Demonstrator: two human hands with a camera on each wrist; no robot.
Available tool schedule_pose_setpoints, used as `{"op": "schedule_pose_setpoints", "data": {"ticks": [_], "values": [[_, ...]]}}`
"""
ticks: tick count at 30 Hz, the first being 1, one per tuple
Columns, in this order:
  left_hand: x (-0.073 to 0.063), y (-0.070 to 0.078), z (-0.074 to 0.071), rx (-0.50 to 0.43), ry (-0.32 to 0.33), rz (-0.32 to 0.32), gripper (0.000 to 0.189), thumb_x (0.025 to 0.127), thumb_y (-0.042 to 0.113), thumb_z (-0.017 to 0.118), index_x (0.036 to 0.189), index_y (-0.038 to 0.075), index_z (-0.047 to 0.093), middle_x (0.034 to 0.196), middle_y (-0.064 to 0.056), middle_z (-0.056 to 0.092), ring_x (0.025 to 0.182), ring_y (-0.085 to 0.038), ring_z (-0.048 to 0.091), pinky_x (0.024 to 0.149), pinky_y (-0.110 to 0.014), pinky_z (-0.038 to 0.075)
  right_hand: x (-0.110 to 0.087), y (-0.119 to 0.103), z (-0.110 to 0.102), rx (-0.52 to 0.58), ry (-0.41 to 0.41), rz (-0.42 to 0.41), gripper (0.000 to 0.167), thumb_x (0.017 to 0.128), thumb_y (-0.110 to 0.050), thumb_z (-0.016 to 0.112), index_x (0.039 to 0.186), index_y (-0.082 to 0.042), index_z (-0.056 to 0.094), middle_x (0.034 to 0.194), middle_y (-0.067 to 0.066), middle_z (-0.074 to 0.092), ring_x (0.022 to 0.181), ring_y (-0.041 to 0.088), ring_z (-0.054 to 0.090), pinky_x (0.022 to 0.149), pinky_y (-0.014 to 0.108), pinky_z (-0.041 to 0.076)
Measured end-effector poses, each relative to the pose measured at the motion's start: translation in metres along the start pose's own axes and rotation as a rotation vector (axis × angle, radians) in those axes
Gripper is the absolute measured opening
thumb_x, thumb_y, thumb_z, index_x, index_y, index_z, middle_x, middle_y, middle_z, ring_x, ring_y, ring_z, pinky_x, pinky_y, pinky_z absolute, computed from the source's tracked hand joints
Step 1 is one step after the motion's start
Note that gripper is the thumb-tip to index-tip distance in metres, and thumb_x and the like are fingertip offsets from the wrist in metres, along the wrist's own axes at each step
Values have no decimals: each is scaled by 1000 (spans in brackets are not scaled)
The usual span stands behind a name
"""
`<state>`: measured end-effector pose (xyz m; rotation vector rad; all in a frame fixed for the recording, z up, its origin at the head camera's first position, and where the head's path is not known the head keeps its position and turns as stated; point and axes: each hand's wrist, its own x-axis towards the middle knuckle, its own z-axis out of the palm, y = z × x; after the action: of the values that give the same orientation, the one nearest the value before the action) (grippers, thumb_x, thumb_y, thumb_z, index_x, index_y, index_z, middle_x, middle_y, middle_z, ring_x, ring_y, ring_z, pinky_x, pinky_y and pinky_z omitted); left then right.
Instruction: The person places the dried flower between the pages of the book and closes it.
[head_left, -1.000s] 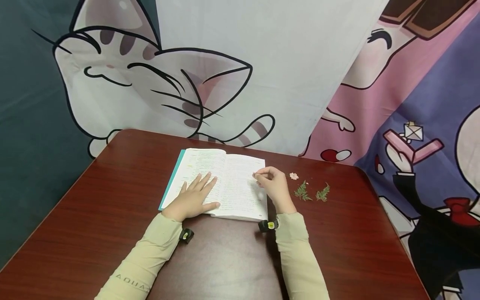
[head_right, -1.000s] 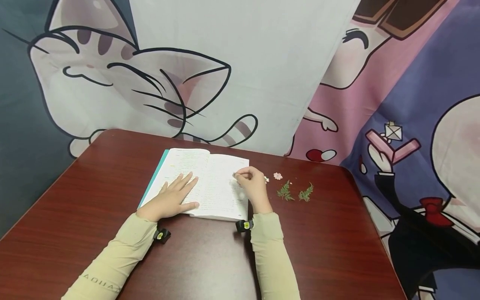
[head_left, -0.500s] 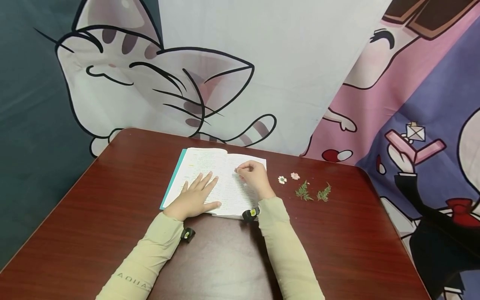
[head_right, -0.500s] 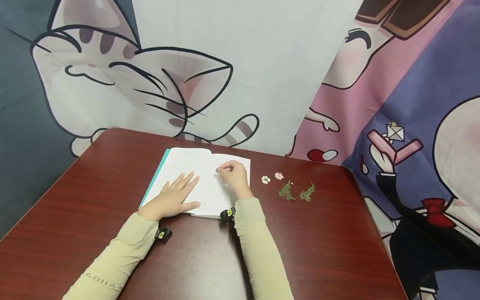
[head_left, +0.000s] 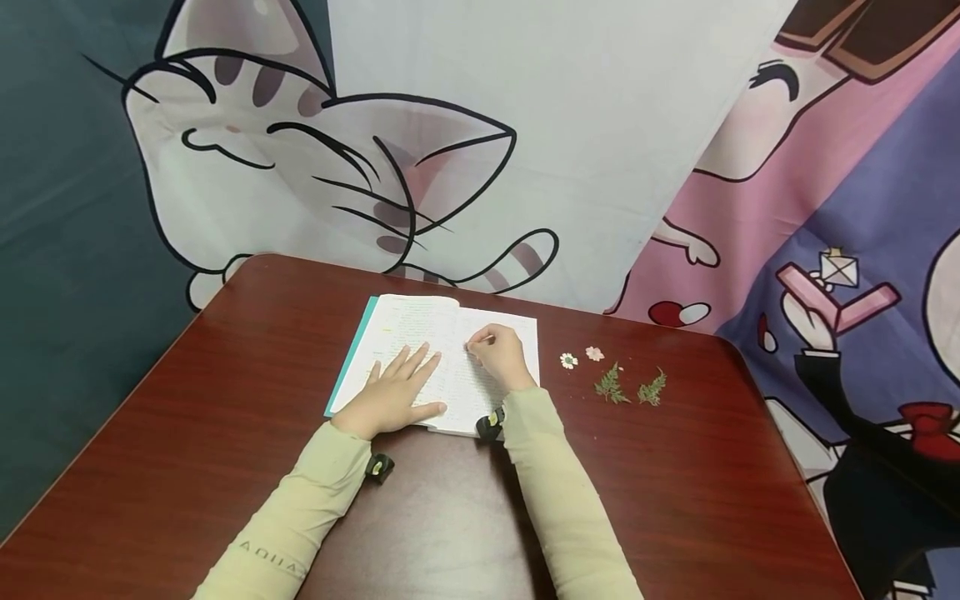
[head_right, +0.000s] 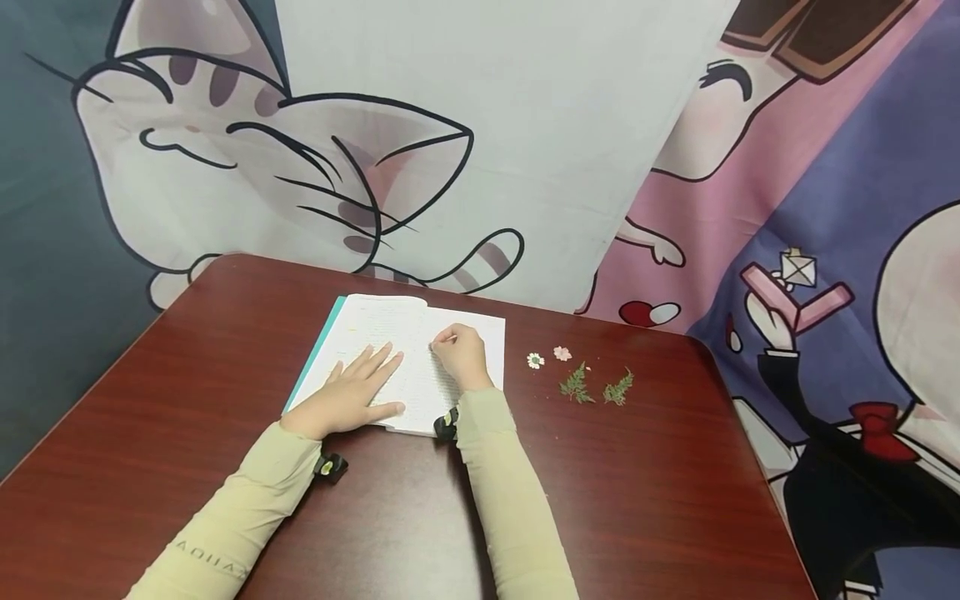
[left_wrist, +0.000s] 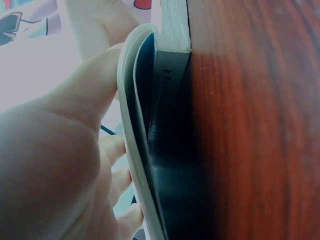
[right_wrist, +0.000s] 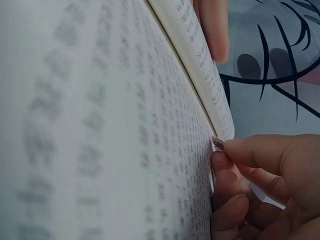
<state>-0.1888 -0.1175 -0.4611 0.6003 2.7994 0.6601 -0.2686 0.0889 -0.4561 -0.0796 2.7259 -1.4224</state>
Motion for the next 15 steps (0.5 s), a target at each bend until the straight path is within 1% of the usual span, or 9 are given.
{"op": "schedule_pose_setpoints", "data": {"ticks": [5,9,15], "values": [[0,0,-1,-2,-2,-1,85,98,55,58,163,12,23,170,-12,12,155,-41,6,114,-74,7,1,-1,1,-38,6,5,8,91,-8,73,84,-6,71,74,5,68,64,16,62,60,27,52],[0,0,-1,2,-2,2,85,99,55,58,163,12,23,170,-12,12,154,-41,7,114,-74,8,3,1,1,-49,16,16,8,89,-9,75,82,-7,72,73,4,69,64,15,62,60,27,51],[1,-2,0,1,3,8,85,98,56,58,163,12,23,170,-12,12,154,-41,7,114,-74,8,4,3,-2,-67,18,10,6,91,-10,73,89,-5,72,76,5,69,62,14,60,58,25,47]]}}
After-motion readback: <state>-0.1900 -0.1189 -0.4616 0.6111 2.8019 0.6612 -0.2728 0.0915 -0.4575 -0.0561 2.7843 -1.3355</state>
